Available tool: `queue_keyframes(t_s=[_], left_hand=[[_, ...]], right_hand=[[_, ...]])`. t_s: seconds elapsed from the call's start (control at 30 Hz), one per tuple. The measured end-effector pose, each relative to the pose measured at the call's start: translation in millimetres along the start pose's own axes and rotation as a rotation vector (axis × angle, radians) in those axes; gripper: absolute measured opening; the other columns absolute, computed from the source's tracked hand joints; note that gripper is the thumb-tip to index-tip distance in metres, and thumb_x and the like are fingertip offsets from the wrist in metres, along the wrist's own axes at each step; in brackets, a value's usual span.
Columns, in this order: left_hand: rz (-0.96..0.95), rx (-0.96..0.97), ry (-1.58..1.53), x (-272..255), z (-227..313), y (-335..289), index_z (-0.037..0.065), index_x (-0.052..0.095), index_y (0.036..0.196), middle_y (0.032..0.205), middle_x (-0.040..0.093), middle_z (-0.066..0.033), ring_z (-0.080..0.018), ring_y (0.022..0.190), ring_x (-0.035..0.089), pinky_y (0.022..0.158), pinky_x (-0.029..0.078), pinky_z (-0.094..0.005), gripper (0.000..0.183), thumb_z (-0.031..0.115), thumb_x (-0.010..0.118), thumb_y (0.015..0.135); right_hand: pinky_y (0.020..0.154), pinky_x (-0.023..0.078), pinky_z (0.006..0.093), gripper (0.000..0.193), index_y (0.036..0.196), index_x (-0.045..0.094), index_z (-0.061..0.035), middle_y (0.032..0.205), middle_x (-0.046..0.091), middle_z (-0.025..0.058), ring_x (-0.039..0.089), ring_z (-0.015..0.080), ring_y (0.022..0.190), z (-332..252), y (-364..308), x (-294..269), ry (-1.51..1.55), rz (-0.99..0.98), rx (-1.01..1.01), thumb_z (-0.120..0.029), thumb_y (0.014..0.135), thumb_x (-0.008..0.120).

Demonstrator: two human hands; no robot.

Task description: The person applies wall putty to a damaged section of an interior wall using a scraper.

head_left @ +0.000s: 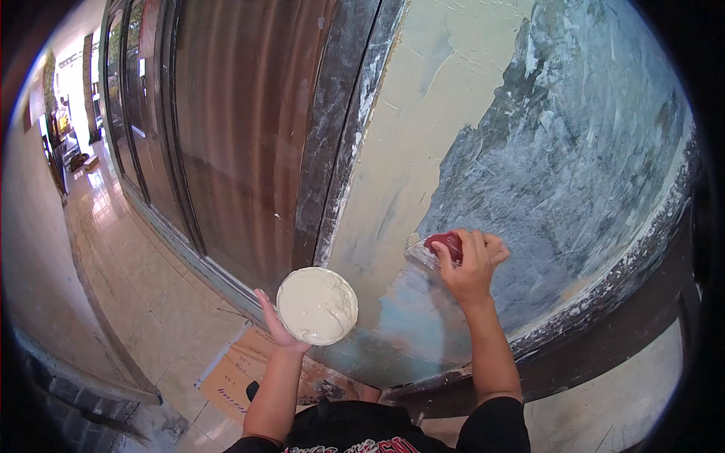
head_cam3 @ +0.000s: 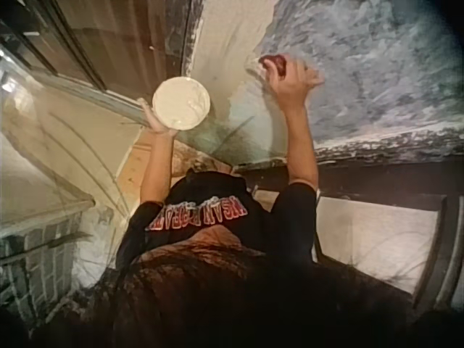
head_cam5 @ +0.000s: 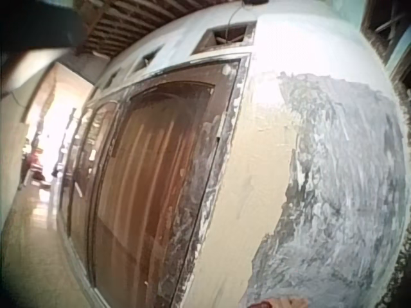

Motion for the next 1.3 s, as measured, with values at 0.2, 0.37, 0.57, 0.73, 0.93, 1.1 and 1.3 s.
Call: queue_keyframes(t_s=[0.2,0.37,0.57,0.73,0.93,1.1,1.3], left_hand=[[-0.037,-0.031,-0.015,10.3,-2.7,2.4,0.001,0.051,0.148,0.148,0.056,-0.0194,-0.0378,0.133,0.058,0.111,0.048,-0.0534,0.106,0.088,0.026,0.094],[-0.020,-0.046,-0.011,5.2,-4.5,2.8,0.001,0.052,0.148,0.148,0.057,-0.0196,-0.0378,0.133,0.058,0.111,0.048,-0.0540,0.106,0.088,0.027,0.093],[-0.055,-0.061,-0.036,11.7,-3.8,2.1,0.002,0.051,0.148,0.148,0.057,-0.0195,-0.0377,0.132,0.058,0.111,0.047,-0.0546,0.106,0.088,0.028,0.093],[-0.019,-0.064,-0.019,14.0,-4.5,1.9,0.002,0.051,0.148,0.147,0.057,-0.0196,-0.0383,0.132,0.058,0.111,0.048,-0.0547,0.106,0.089,0.026,0.093],[-0.071,-0.081,-0.033,11.3,-7.7,1.0,0.002,0.050,0.149,0.149,0.056,-0.0196,-0.0387,0.133,0.057,0.111,0.048,-0.0555,0.106,0.089,0.026,0.093],[-0.026,-0.071,-0.016,9.0,-10.0,2.0,0.003,0.050,0.150,0.150,0.055,-0.0192,-0.0388,0.135,0.056,0.111,0.047,-0.0564,0.108,0.090,0.026,0.091],[-0.067,-0.087,-0.034,16.1,-14.0,-0.6,0.003,0.051,0.149,0.149,0.056,-0.0187,-0.0381,0.134,0.057,0.111,0.047,-0.0555,0.106,0.089,0.027,0.092]], right_hand=[[0.089,0.026,0.0478,0.031,0.101,0.070,-0.0172,0.091,0.059,-0.0018,0.049,0.0261,0.096,10.6,12.8,11.5,-0.088,0.040,-0.022,-0.041,0.083,0.080],[0.090,0.026,0.0479,0.033,0.103,0.069,-0.0163,0.093,0.062,-0.0027,0.048,0.0243,0.096,1.2,3.0,20.2,-0.102,0.018,-0.116,-0.040,0.084,0.081],[0.090,0.026,0.0457,0.029,0.100,0.070,-0.0172,0.090,0.060,-0.0028,0.047,0.0238,0.094,6.6,3.2,16.2,0.031,0.064,-0.094,-0.041,0.086,0.079],[0.089,0.026,0.0463,0.029,0.100,0.071,-0.0182,0.089,0.060,-0.0038,0.050,0.0229,0.094,1.9,12.3,14.8,-0.049,0.071,-0.118,-0.040,0.083,0.081],[0.090,0.025,0.0466,0.024,0.097,0.071,-0.0207,0.089,0.060,-0.0049,0.050,0.0227,0.095,0.5,-10.8,27.9,-0.027,-0.022,-0.136,-0.039,0.084,0.079],[0.090,0.025,0.0470,0.026,0.096,0.070,-0.0203,0.089,0.060,-0.0054,0.048,0.0228,0.095,12.9,5.9,21.1,-0.072,0.083,-0.097,-0.041,0.085,0.079],[0.088,0.025,0.0457,0.026,0.094,0.070,-0.0204,0.088,0.060,-0.0043,0.049,0.0227,0.093,-3.9,-24.4,34.8,-0.109,-0.064,-0.174,-0.042,0.084,0.080]])
Point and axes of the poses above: each hand's wrist, its own y-axis towards the middle knuckle, its own x-axis out of the palm, z = x × y, the point moved 10 cm from there along y, towards the middle knuckle
